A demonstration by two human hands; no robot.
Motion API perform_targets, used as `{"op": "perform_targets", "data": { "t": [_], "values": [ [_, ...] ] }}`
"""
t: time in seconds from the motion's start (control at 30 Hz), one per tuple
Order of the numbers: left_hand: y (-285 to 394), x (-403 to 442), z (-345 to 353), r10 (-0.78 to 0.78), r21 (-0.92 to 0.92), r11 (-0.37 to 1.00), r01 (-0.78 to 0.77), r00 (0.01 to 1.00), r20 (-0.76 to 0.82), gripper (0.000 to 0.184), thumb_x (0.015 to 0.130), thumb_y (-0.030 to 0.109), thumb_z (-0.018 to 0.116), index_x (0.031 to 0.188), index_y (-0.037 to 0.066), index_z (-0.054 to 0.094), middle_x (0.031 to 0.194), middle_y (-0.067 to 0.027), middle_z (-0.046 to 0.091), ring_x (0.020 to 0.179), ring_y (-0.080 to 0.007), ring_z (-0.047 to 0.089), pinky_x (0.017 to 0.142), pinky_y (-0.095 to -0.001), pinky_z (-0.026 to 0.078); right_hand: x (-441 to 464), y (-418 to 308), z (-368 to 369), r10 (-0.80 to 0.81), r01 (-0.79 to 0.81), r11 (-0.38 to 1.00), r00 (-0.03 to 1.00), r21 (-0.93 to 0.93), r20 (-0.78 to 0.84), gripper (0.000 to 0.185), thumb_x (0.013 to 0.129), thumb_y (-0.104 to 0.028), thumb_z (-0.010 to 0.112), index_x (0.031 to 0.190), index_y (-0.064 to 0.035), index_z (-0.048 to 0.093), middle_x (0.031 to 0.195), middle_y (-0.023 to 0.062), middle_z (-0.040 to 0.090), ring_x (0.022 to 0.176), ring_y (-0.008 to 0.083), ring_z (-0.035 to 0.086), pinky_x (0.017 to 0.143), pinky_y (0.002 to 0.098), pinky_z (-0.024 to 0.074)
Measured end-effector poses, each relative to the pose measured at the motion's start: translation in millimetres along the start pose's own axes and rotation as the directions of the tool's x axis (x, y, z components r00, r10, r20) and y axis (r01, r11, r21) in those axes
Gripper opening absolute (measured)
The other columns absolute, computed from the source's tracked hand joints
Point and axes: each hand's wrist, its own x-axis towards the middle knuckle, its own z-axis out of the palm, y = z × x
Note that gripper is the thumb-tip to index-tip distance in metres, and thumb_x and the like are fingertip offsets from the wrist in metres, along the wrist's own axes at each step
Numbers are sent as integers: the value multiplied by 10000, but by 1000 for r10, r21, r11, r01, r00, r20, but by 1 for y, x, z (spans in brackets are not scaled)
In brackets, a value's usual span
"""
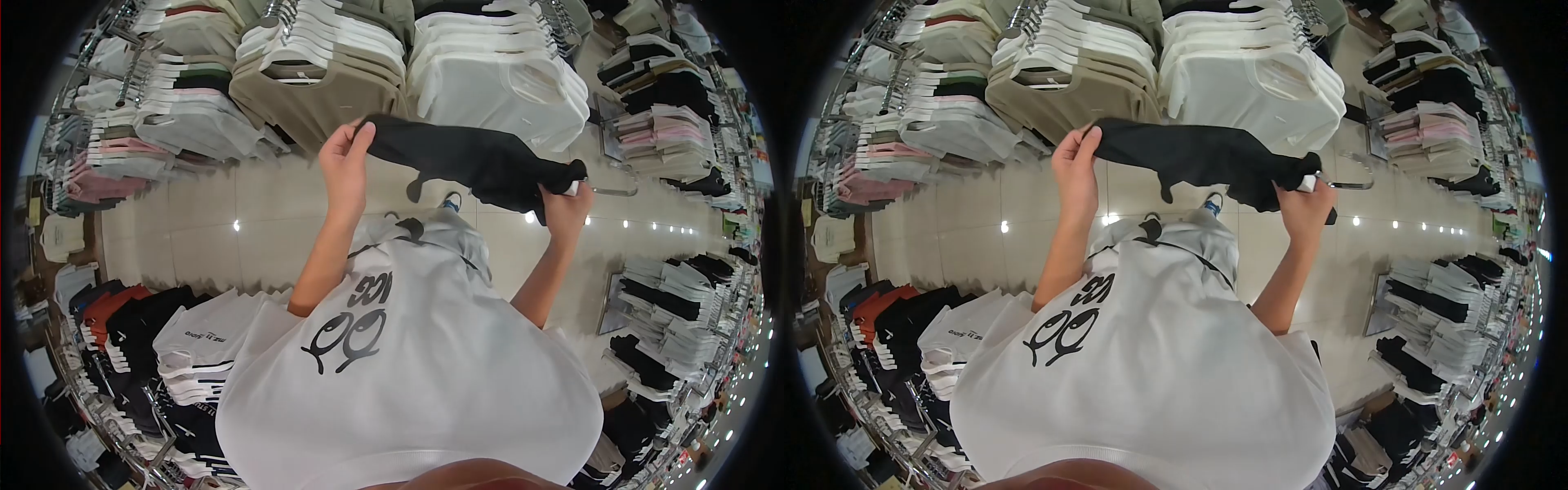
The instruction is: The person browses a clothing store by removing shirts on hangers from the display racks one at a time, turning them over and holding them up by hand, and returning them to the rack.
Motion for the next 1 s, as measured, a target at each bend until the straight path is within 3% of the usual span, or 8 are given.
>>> {"op": "perform_targets", "data": {
  "t": [0.1, 0.23, 0.5, 0.57, 0.73, 0.83, 0.97, 1.0],
  "values": [
    [18, -8, 35, 219, 178, 956, -232, 971, 94, 272, 991, 97, 736, 750, 37, 625, 1019, -32, 780, 927, -96, 656, 826, -255, 496, -6, 6, 10, -89, 93, 992, 995, -90, 45, 263, 685, 2, 829, 912, 15, 696, 715, 72, 687, 656, 133, 608, 662, 321, 524],
    [18, -40, 84, 468, 525, 223, -821, 563, 681, 205, 818, 190, 846, 825, 81, 673, 1335, -111, 676, 1198, -378, 596, 1024, -495, 444, -17, -7, 41, -74, 74, 997, 997, -2, 34, 258, 671, -11, 810, 905, 5, 702, 736, 70, 702, 675, 140, 629, 668, 319, 528],
    [-15, -80, 84, 579, 478, 117, -870, 451, 679, 235, 743, 187, 883, 911, 163, 721, 1103, 10, 613, 1026, -267, 539, 896, -442, 300, -15, 8, 44, 195, -162, 977, 941, 137, -276, 326, 706, 53, 884, 990, 51, 723, 966, 109, 773, 903, 198, 739, 847, 349, 575],
    [-12, -77, 85, 579, 464, 133, -876, 448, 681, 243, 738, 198, 884, 917, 162, 724, 1071, 16, 622, 1002, -253, 556, 904, -448, 298, -13, 11, 41, 267, -146, 881, 938, 449, -220, 339, 721, 80, 873, 1019, 52, 713, 1024, 115, 765, 929, 200, 732, 872, 358, 578],
    [22, -15, 57, 642, 641, 166, -750, 576, 507, 169, 802, 73, 759, 964, 106, 725, 974, -55, 715, 946, -261, 661, 921, -425, 418, -12, 16, 30, 238, -165, 937, 947, 308, -216, 326, 726, 92, 859, 1015, 51, 715, 1005, 105, 766, 916, 196, 731, 864, 348, 583],
    [39, 47, -13, 459, 898, 330, -290, 881, 116, 198, 922, 164, 747, 1064, 28, 717, 995, -105, 703, 978, -300, 660, 869, -423, 500, -15, 10, 21, 202, -169, 969, 963, 179, -181, 342, 722, 84, 853, 1035, 55, 717, 986, 98, 767, 891, 192, 730, 847, 341, 586],
    [36, 43, -27, 539, 935, 175, -308, 825, 171, 269, 958, 222, 750, 1139, 27, 705, 1103, -120, 704, 1068, -319, 650, 951, -448, 493, -10, 2, 20, 134, -127, 985, 990, 116, -52, 395, 717, -21, 862, 1072, 68, 712, 941, 92, 765, 841, 154, 716, 812, 312, 579],
    [40, 30, -5, 516, 852, 214, -479, 795, 318, 281, 939, 243, 757, 1136, 50, 704, 1140, -126, 694, 1087, -348, 637, 964, -456, 481, -8, 8, 21, 46, -47, 998, 998, 38, 32, 417, 715, -55, 864, 1087, 59, 713, 935, 91, 765, 836, 138, 712, 803, 300, 574]
  ]
}}
